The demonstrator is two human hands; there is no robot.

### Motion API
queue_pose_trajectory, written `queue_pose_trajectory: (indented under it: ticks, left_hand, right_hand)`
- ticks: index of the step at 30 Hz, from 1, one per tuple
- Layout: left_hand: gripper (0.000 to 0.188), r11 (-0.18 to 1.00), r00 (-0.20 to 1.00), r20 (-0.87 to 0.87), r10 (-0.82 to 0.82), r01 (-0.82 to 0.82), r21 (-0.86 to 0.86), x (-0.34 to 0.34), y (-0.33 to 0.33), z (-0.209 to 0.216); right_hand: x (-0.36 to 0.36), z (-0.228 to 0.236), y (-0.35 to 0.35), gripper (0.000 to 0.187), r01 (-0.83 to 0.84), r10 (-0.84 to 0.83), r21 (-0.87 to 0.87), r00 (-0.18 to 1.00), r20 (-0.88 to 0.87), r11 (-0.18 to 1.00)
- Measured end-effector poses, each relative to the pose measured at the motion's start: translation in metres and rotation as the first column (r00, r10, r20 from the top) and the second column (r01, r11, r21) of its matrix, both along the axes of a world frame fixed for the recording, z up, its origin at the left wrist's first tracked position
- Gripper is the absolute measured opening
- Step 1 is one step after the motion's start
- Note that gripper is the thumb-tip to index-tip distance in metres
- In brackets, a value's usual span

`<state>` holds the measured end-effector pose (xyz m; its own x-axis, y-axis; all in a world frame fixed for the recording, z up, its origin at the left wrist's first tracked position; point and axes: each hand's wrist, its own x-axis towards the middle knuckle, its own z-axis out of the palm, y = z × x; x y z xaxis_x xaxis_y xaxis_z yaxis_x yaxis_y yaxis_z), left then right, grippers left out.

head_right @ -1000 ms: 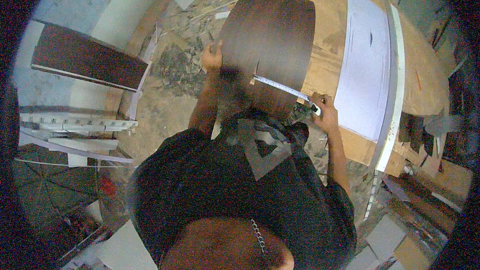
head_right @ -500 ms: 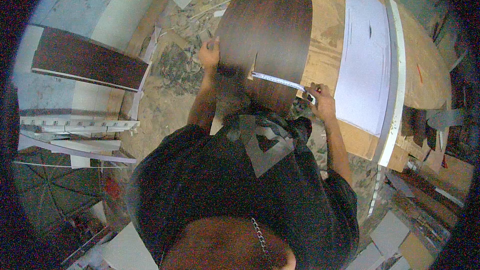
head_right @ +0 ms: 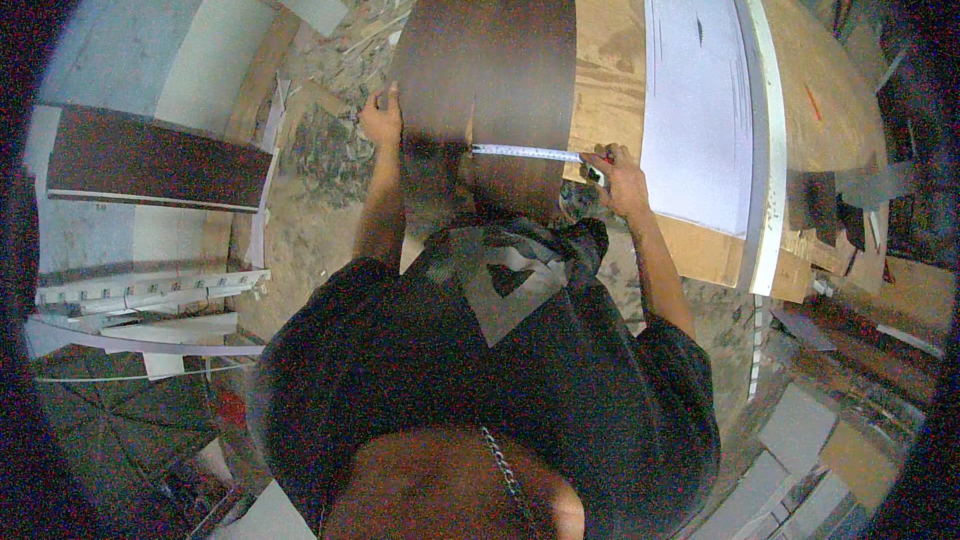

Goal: The person measures a white board with a tape measure and marks it with a pencil. They then pick up a dark wood panel, place it on the table, and measure it as well. The person uses a hammer to tap the wood panel into position.

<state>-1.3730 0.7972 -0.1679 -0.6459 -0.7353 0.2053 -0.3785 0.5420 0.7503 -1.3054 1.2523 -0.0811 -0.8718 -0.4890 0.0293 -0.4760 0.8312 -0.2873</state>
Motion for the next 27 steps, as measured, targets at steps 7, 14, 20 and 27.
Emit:
queue_pose_trajectory:
  ticks: [7, 14, 20, 27]
  left_hand:
    - [0.055, 0.999, 0.998, -0.064, 0.008, -0.011, -0.042, 0.001, 0.005, 0.004]
    - [0.054, 0.999, 1.0, -0.018, 0.011, -0.012, -0.036, 0.001, 0.003, 0.002]
    - [0.057, 1.0, 1.0, -0.022, -0.008, 0.007, -0.029, 0.008, 0.006, 0.007]
    - [0.065, 0.996, 0.995, -0.052, -0.088, 0.086, -0.029, -0.003, 0.009, 0.003]
  right_hand:
    - [0.002, -0.002, -0.001, 0.064, 0.002, -0.002, 0.011, 1.0, -0.007, 1.0]
    - [0.008, -0.005, 0.002, 0.066, -0.009, 0.008, -0.003, 0.998, -0.069, 1.0]
    - [0.017, -0.002, -0.009, 0.066, 0.042, -0.037, -0.114, 0.998, 0.043, 0.993]
    - [0.028, -0.033, -0.024, 0.058, 0.299, -0.165, -0.67, 0.952, 0.258, 0.679]
